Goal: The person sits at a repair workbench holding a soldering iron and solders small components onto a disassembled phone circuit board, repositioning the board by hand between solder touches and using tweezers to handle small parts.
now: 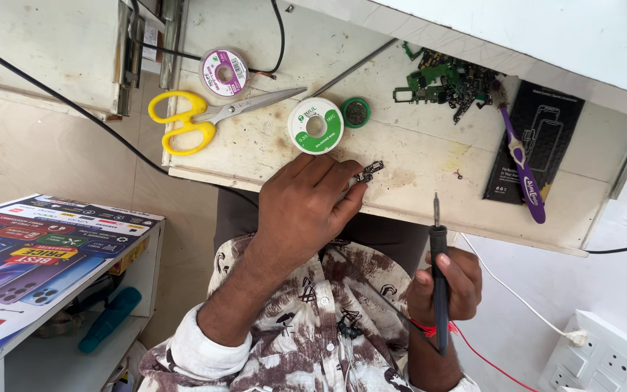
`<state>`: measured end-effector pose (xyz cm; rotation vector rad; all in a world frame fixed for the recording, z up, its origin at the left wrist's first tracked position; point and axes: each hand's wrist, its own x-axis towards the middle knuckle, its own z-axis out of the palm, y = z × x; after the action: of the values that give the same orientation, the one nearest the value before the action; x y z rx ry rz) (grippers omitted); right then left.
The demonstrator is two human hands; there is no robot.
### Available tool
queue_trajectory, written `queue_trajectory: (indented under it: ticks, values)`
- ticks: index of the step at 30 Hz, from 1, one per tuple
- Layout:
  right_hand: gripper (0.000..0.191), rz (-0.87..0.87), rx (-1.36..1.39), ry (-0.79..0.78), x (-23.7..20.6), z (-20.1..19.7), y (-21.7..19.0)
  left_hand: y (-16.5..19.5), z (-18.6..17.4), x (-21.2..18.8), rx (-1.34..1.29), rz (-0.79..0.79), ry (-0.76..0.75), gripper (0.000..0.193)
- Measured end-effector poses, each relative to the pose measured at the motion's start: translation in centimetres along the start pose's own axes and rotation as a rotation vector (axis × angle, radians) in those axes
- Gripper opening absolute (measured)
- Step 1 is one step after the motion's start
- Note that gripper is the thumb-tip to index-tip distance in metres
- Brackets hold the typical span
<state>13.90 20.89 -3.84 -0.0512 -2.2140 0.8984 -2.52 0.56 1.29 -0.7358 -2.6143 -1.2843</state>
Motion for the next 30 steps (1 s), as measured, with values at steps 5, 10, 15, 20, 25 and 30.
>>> queue_trajectory:
  ticks: [5, 10, 15, 20, 25, 30]
  values:
    - [0.034, 0.048, 0.118, 0.06, -0.2, 0.6, 0.4, 0.0, 0.0, 0.1, -0.007, -0.006, -0.007, 0.022]
    - [0.028, 0.107, 0.147, 0.055, -0.3, 0.4, -0.1, -0.1, 0.1, 0.0, -0.008, -0.004, -0.007, 0.023]
    - [0.03, 0.123, 0.232, 0.264, 1.0, 0.0, 0.8, -0.2, 0.2, -0.1, -0.004, -0.001, -0.007, 0.022]
    - [0.033, 0.171, 0.139, 0.29, 3.4, -0.8, 1.7, 0.0, 0.0, 0.0, 0.0, -0.012, -0.009, 0.023]
    - [0.033, 0.243, 0.144, 0.272, 4.2, -0.2, 1.7, -0.1, -0.1, 0.1, 0.0, -0.005, -0.01, 0.023]
    - [0.032, 0.278, 0.143, 0.263, 4.2, -0.1, 1.7, -0.1, -0.1, 0.0, 0.004, -0.018, -0.019, 0.022]
